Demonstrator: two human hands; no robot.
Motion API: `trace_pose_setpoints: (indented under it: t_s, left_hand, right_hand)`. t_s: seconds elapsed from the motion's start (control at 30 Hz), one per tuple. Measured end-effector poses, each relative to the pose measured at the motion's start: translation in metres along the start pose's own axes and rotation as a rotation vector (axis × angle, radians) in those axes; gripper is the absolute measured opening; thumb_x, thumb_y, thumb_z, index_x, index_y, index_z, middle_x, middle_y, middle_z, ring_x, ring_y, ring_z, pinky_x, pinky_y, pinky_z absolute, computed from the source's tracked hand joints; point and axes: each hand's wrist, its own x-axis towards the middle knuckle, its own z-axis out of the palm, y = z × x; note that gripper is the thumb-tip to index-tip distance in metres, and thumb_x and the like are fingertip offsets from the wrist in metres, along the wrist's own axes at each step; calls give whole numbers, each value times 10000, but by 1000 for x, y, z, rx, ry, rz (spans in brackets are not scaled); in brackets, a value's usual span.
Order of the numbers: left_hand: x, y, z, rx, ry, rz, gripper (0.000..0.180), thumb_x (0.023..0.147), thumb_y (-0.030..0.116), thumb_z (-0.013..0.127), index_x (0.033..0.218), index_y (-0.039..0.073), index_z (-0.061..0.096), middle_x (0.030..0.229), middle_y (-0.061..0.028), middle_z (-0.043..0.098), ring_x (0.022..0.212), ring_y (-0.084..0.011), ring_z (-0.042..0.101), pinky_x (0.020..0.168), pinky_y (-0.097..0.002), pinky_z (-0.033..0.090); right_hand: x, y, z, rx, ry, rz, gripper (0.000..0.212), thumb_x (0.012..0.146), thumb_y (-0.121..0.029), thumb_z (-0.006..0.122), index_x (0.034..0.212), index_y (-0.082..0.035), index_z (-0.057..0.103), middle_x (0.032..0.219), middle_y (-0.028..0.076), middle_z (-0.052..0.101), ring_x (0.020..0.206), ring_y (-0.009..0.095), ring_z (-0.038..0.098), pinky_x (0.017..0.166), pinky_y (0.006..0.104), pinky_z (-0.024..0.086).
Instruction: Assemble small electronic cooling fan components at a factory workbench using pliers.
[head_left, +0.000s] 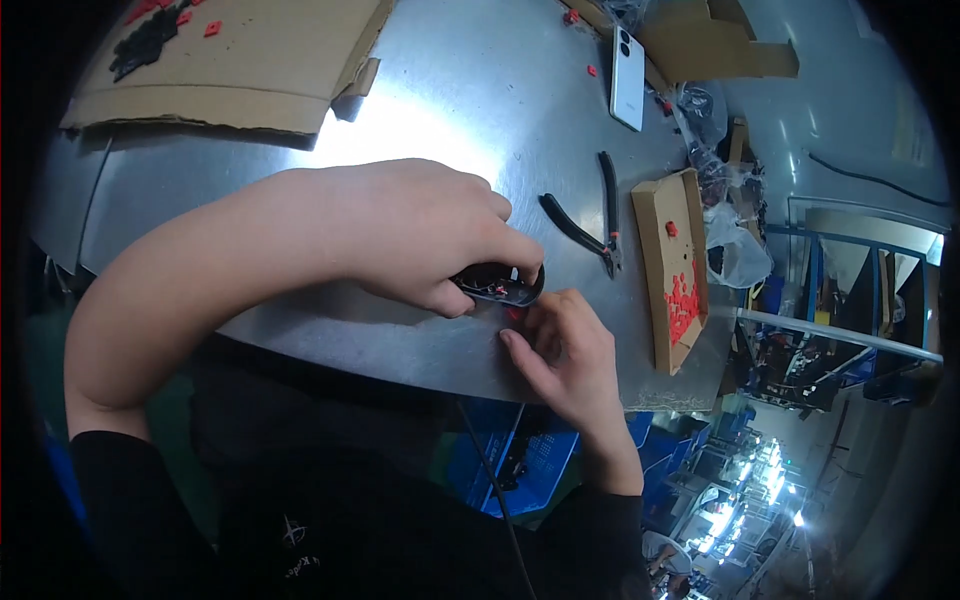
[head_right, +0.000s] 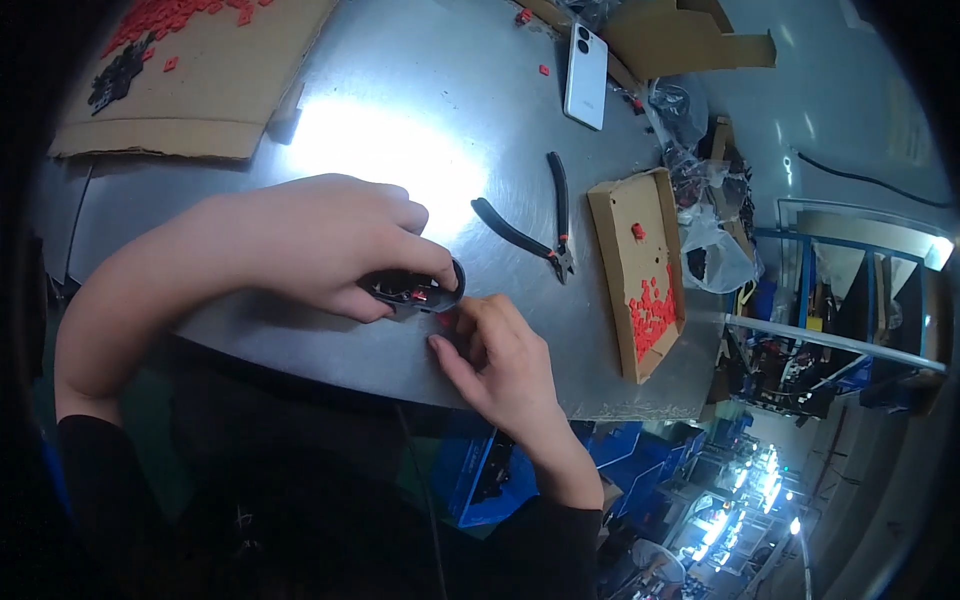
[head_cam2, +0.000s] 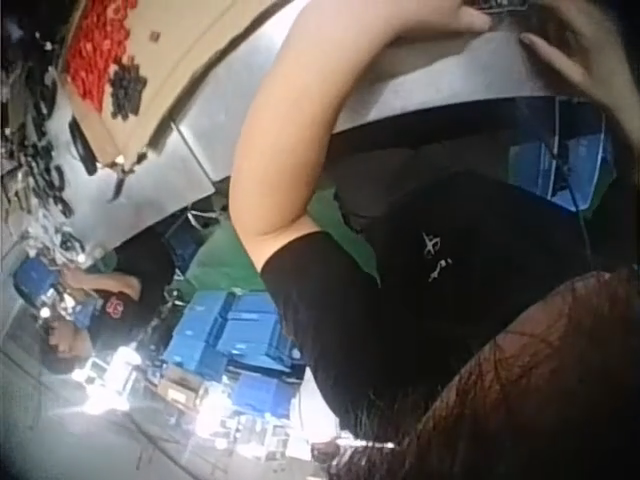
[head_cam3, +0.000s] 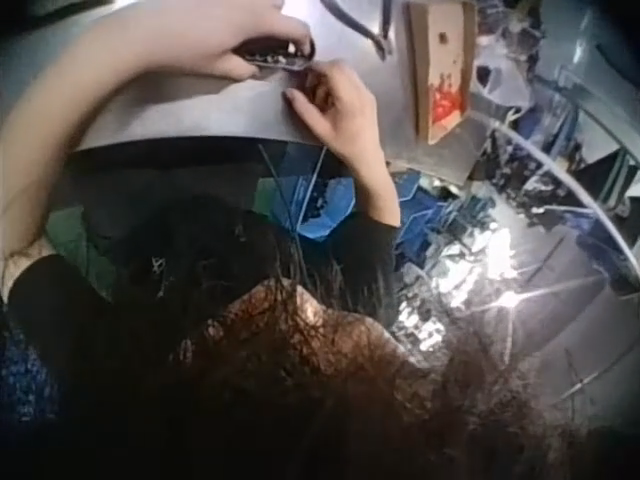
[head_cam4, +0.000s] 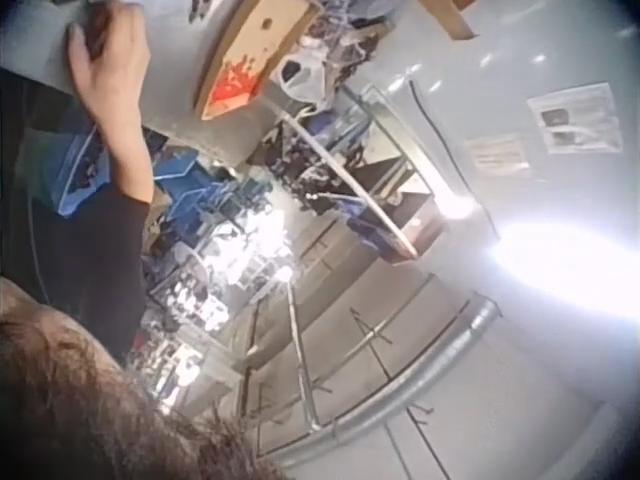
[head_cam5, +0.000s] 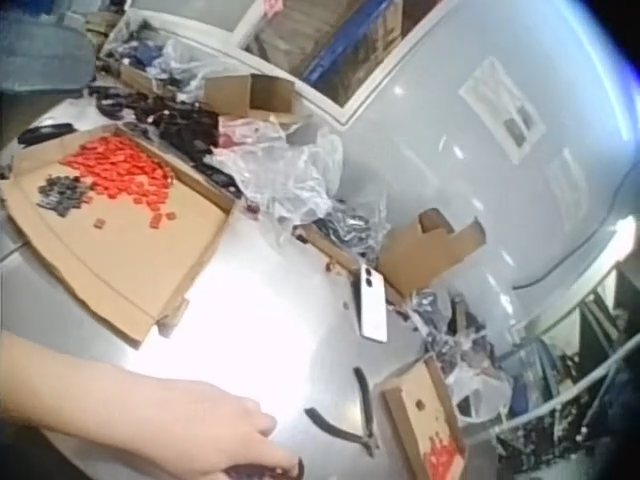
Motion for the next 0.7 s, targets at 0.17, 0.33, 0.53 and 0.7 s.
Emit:
trace_pose_setpoints:
  t_s: [0.17,0.33,0.53,0.7]
  left_hand:
    - [-2,-2,4,-6,73,30,400,841,244,752,1223,182,651,935,-104,619,949,-297,625,785,-433,510]
    - [-3,-3,3,-35,54,23,433,825,243,761,1236,184,640,934,-111,620,945,-308,626,786,-443,510]
    - [-2,-1,-3,-17,-20,-11,439,839,225,753,1252,186,610,1025,-112,673,1073,-308,666,890,-440,557]
    - [-2,-3,3,-71,38,10,481,807,215,765,1259,147,618,949,-119,633,958,-326,634,792,-446,517]
  right_hand:
    - [2,3,7,36,94,114,274,834,-80,812,1037,-6,643,816,52,607,618,107,572,594,244,474]
    - [8,18,-10,210,35,51,218,821,-38,798,988,9,666,831,27,624,653,63,579,587,207,459]
    - [34,-27,-20,-51,65,-172,211,796,25,776,984,-23,697,837,61,626,675,131,651,568,253,483]
    - [38,-38,-26,-223,-11,-239,197,799,39,771,975,-19,703,849,77,641,681,191,666,584,307,516]
